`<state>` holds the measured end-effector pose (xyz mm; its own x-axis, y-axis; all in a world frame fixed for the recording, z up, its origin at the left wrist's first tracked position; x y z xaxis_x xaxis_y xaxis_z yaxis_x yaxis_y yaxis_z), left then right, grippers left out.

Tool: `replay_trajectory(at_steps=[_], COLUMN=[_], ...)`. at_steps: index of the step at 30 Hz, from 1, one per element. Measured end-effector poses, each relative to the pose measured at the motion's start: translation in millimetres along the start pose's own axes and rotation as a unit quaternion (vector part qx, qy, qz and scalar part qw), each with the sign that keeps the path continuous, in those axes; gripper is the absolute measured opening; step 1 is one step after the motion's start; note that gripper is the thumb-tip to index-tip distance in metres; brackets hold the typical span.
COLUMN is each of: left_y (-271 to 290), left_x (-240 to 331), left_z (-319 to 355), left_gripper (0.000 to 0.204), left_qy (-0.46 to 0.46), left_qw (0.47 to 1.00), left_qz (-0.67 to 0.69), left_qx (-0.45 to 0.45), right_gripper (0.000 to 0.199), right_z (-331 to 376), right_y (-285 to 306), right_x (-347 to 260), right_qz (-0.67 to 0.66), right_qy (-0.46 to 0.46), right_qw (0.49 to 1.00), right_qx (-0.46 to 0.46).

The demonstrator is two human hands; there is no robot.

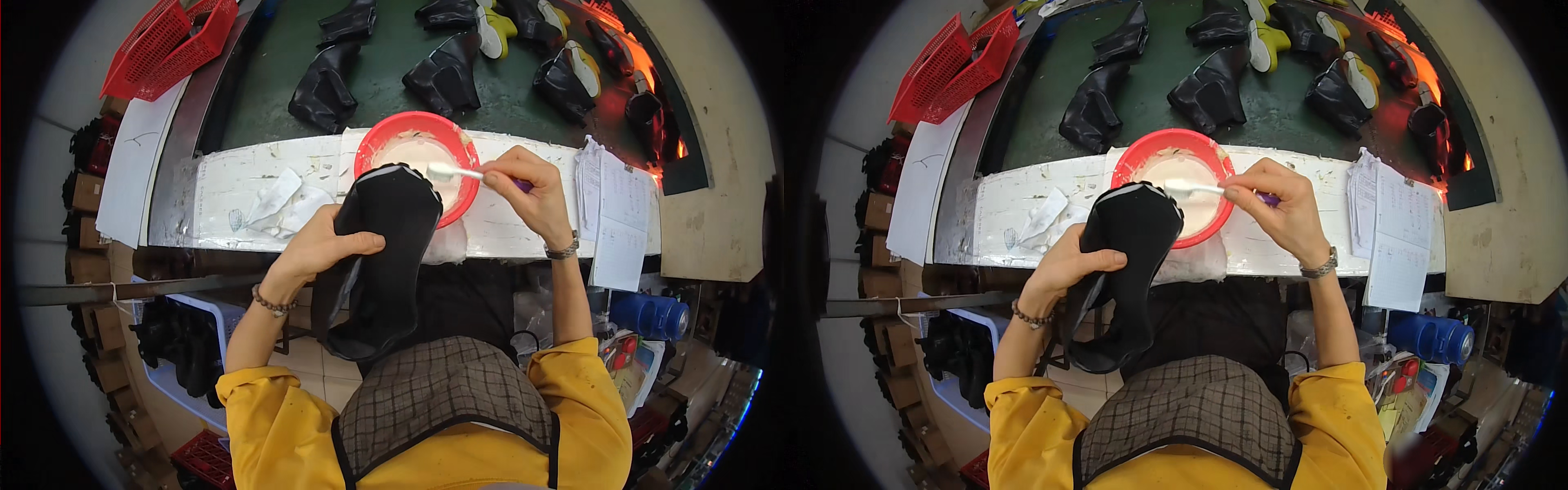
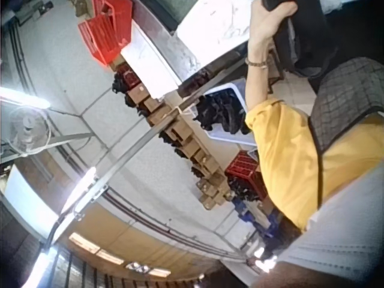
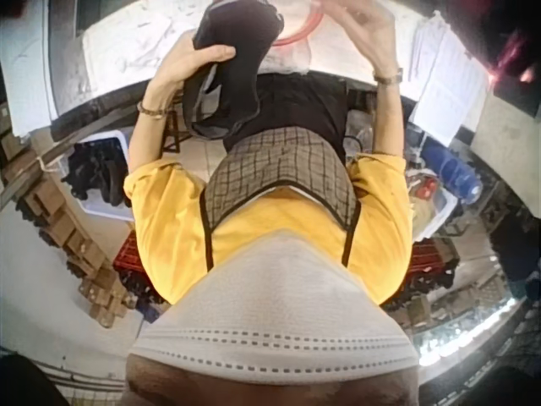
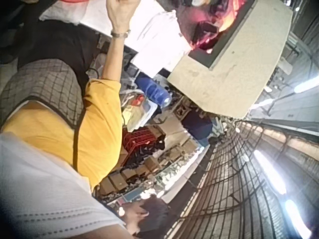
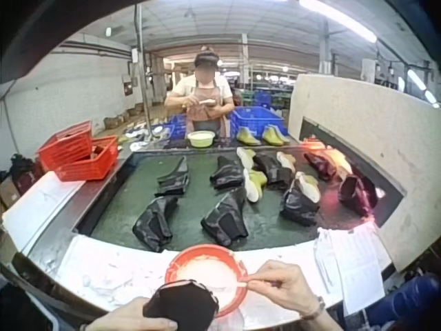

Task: The recorder is applying a white adhesive liquid to the edges of black shoe uppers using a small brush before placing them into a conveyor oven.

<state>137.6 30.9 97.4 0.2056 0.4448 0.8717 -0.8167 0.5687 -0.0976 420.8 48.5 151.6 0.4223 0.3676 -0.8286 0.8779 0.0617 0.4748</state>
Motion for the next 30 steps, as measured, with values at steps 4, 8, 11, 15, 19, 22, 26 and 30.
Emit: replay_trajectory(at_steps=[4, 8, 11, 15, 19, 22, 26, 30], left_y=[-15, -23, -3, 18, 27, 27, 39, 42], left_x=[-3, 15, 29, 38, 44, 49, 63, 76], left_z=[1, 10, 19, 31, 38, 41, 53, 52], left_gripper=[0.036, 0.034, 0.033, 0.028, 0.023, 0.021, 0.021, 0.024], left_qy=[-0.006, 0.0, -0.048, -0.109, -0.156, -0.178, -0.217, -0.26], left_qw=[0.995, 0.994, 0.998, 0.986, 0.972, 0.964, 0.937, 0.919], left_qz=[-0.03, -0.041, -0.029, 0.014, 0.015, -0.005, -0.059, -0.049], left_qx=[-0.093, -0.103, 0.016, 0.121, 0.177, 0.199, 0.266, 0.294], right_gripper=[0.015, 0.017, 0.017, 0.016, 0.015, 0.017, 0.013, 0.031], right_z=[-9, -18, -12, 3, 7, 0, -4, -14], right_y=[-18, -18, -12, -17, -24, -24, -31, -50], right_x=[-18, -25, -22, -30, -36, -32, -37, -21], right_qz=[-0.018, -0.037, -0.019, -0.011, -0.037, -0.048, -0.053, -0.122], right_qy=[0.049, 0.096, 0.104, 0.081, 0.089, 0.079, 0.104, 0.054], right_qw=[0.997, 0.994, 0.994, 0.996, 0.995, 0.996, 0.993, 0.991], right_qx=[-0.05, -0.025, -0.002, 0.019, -0.008, -0.011, -0.034, -0.007])
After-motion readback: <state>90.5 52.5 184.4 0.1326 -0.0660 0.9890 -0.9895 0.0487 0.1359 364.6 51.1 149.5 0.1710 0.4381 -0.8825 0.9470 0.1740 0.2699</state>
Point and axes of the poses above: each hand's wrist, its own z-axis away from the middle knuckle, its own y-axis out of the back of the hand, x = y × z, the point moved 9 cm from there along -z, towards the middle knuckle, and after that the axes turned 5 degrees about -x, right-handed, at the moved point
